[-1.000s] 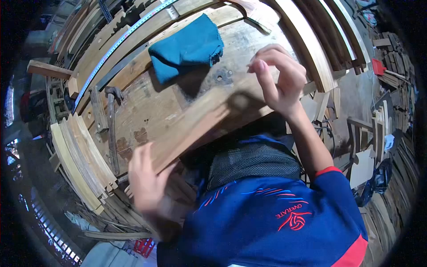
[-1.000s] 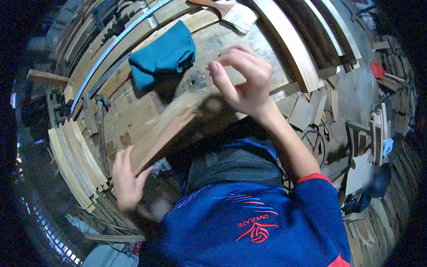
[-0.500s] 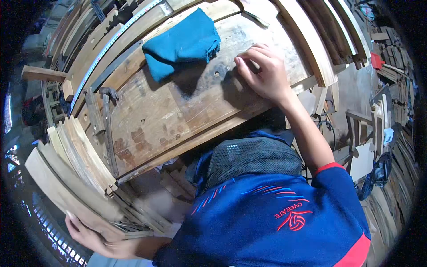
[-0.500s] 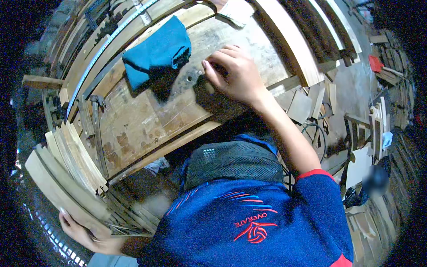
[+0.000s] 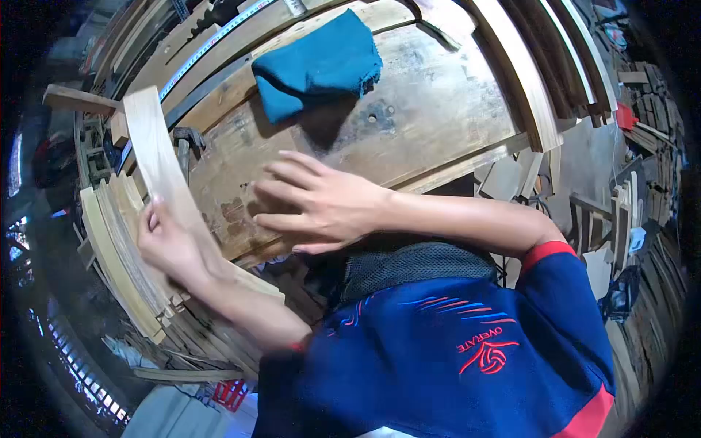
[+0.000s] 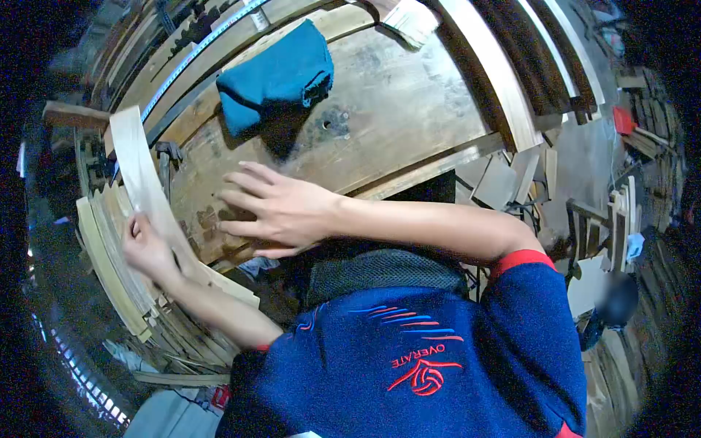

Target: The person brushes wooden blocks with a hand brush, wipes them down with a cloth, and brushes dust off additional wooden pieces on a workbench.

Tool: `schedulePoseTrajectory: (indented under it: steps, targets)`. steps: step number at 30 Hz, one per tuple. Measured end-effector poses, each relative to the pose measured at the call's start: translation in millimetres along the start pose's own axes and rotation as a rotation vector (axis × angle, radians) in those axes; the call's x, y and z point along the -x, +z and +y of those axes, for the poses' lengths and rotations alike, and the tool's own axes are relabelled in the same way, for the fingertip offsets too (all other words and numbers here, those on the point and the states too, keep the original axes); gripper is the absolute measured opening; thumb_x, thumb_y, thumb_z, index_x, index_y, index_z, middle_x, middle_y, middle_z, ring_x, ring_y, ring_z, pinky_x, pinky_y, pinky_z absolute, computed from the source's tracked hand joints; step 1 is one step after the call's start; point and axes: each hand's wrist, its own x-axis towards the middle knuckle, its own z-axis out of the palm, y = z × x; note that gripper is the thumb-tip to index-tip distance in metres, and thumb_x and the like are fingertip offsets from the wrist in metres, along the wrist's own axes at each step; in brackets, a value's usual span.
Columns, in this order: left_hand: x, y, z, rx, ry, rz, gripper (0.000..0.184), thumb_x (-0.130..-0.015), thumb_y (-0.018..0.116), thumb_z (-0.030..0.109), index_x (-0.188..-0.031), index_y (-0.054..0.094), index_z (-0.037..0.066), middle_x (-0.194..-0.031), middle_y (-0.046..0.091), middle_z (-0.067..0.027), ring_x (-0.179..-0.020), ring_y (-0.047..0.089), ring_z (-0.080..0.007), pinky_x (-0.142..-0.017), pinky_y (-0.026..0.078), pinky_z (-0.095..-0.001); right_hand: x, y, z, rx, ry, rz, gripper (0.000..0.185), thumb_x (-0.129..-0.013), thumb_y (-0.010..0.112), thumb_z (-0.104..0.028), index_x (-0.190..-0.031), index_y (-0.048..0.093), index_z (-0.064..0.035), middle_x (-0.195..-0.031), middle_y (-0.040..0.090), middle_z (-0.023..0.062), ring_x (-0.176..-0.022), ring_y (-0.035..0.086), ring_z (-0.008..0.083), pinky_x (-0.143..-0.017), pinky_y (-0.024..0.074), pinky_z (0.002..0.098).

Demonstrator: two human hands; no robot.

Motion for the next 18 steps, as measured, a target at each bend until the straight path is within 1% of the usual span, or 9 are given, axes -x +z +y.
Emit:
schedulePoseTrajectory:
  steps: [1,2,3,5,6,8,14,17,18]
  targets:
    - [1,8,2,0.057,-0.002,0.007,0.027,-0.098,0.072,0.023,-0.109,0.075,-0.001,-0.091,0.078,-0.0175,-0.083,0.073,-0.0265,-0.08,0.054,-0.0396,-1,4,-2,-0.011,-0.029,-0.025,0.059,-0.087,0.07,-0.047,-0.133,0.059,-0.0108,-0.14,0.054,0.0214,-0.137,0.047,0.0431,-0.119,0.0334,0.0604]
    - [3,13,9,-0.065,0.0,-0.013,0.029,-0.097,0.075,0.023,-0.109,0.074,-0.003,-0.091,0.078,-0.0167,-0.083,0.074,-0.0232,-0.077,0.056,-0.0357,-2,8,-5,-0.016,-0.053,-0.044,0.059,-0.087,0.071,-0.046,-0.132,0.06,-0.0097,-0.139,0.054,0.0211,-0.137,0.047,0.0429,-0.119,0.033,0.0598]
    - [2,21,16,0.035,-0.005,-0.01,0.03,-0.097,0.075,0.023,-0.108,0.073,-0.005,-0.091,0.078,-0.0169,-0.081,0.073,-0.0214,-0.074,0.056,-0.0343,-2,11,-4,-0.013,-0.073,-0.061,0.059,-0.086,0.071,-0.045,-0.13,0.06,-0.0086,-0.138,0.055,0.0209,-0.138,0.046,0.0426,-0.12,0.0325,0.0592]
    - [3,29,20,0.223,-0.023,-0.018,0.032,-0.097,0.077,0.022,-0.106,0.071,-0.008,-0.09,0.076,-0.0171,-0.077,0.071,-0.0179,-0.068,0.055,-0.0315,-1,16,-4,-0.054,-0.043,-0.042,0.056,-0.083,0.074,-0.042,-0.125,0.06,-0.007,-0.131,0.057,0.0194,-0.132,0.049,0.0414,-0.116,0.0365,0.0564]
    - [1,29,19,0.235,-0.028,-0.029,0.031,-0.096,0.078,0.02,-0.107,0.071,-0.007,-0.091,0.077,-0.0179,-0.078,0.072,-0.0172,-0.069,0.057,-0.0292,-2,16,-3,-0.059,-0.025,-0.034,0.055,-0.083,0.074,-0.042,-0.123,0.061,-0.0071,-0.129,0.058,0.0192,-0.13,0.05,0.041,-0.114,0.0376,0.0559]
    - [-4,32,15,0.235,-0.04,-0.036,0.032,-0.096,0.078,0.021,-0.108,0.071,-0.008,-0.091,0.077,-0.018,-0.079,0.072,-0.0178,-0.071,0.058,-0.0296,-3,10,0,-0.053,0.03,-0.014,0.049,-0.084,0.074,-0.04,-0.117,0.061,-0.0063,-0.122,0.06,0.0179,-0.123,0.052,0.0393,-0.107,0.0413,0.0538]
    - [-15,39,20,0.253,0.011,-0.025,0.033,-0.095,0.079,0.021,-0.109,0.072,-0.008,-0.091,0.077,-0.0183,-0.08,0.074,-0.0195,-0.073,0.059,-0.0302,-3,15,0,-0.091,0.08,0.025,0.045,-0.085,0.075,-0.038,-0.112,0.061,-0.005,-0.118,0.06,0.0178,-0.12,0.052,0.0388,-0.106,0.0422,0.0514]
    - [-15,42,22,0.236,-0.005,-0.032,0.032,-0.094,0.08,0.021,-0.109,0.072,-0.007,-0.09,0.077,-0.0168,-0.077,0.073,-0.0185,-0.072,0.058,-0.0295,-4,10,-1,-0.096,0.151,0.029,0.04,-0.085,0.076,-0.026,-0.117,0.061,-0.0072,-0.119,0.061,0.0123,-0.117,0.055,0.0335,-0.1,0.045,0.0475]
    - [-16,41,22,0.227,-0.016,-0.035,0.032,-0.094,0.08,0.021,-0.109,0.073,-0.006,-0.09,0.077,-0.0161,-0.076,0.073,-0.0179,-0.071,0.058,-0.029,-5,10,-1,-0.094,0.153,0.028,0.039,-0.085,0.076,-0.026,-0.116,0.061,-0.007,-0.118,0.061,0.0122,-0.117,0.055,0.0335,-0.1,0.0452,0.0474]
